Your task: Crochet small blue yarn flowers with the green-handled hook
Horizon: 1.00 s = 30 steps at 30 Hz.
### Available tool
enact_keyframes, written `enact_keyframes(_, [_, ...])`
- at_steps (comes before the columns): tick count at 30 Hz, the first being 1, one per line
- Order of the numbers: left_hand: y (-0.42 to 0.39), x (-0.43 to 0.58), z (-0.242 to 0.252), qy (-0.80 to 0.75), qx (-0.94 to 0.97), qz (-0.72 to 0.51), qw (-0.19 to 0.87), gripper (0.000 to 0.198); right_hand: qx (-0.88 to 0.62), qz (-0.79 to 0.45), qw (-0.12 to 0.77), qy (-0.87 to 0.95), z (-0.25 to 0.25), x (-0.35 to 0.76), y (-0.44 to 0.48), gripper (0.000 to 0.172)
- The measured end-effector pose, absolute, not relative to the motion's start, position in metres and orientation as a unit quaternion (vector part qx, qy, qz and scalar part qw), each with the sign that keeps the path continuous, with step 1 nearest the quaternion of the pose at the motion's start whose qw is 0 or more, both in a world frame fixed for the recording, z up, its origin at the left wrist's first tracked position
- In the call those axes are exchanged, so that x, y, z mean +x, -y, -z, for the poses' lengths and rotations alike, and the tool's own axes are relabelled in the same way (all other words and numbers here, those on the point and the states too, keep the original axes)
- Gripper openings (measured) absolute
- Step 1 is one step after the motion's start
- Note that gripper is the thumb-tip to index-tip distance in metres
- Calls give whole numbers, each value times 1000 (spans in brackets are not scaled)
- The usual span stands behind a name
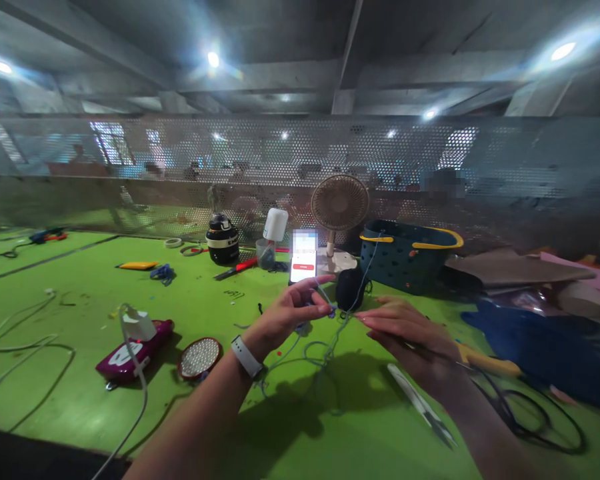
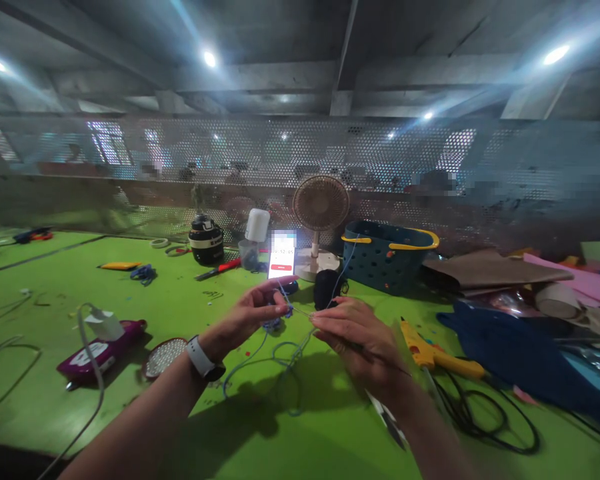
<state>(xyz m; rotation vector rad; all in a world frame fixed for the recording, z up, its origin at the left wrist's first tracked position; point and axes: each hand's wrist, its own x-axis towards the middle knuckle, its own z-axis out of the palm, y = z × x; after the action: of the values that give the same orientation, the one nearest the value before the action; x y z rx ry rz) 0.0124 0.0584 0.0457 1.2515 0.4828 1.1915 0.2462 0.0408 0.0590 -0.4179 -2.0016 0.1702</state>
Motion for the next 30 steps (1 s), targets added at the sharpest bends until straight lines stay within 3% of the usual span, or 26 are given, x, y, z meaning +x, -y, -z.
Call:
enact_keyframes(9, [-55, 12, -51, -217, 543, -512, 630, 55, -216, -145, 558, 788, -54, 246, -40, 27])
enact_keyframes(17, [-56, 14, -48, -216, 561, -514, 612, 55, -289, -194, 582, 735, -55, 244, -34, 10])
enact_keyframes(30, [-54, 19, -48, -236, 556, -519, 605, 58, -301, -323, 623, 646, -39, 248, -45, 10])
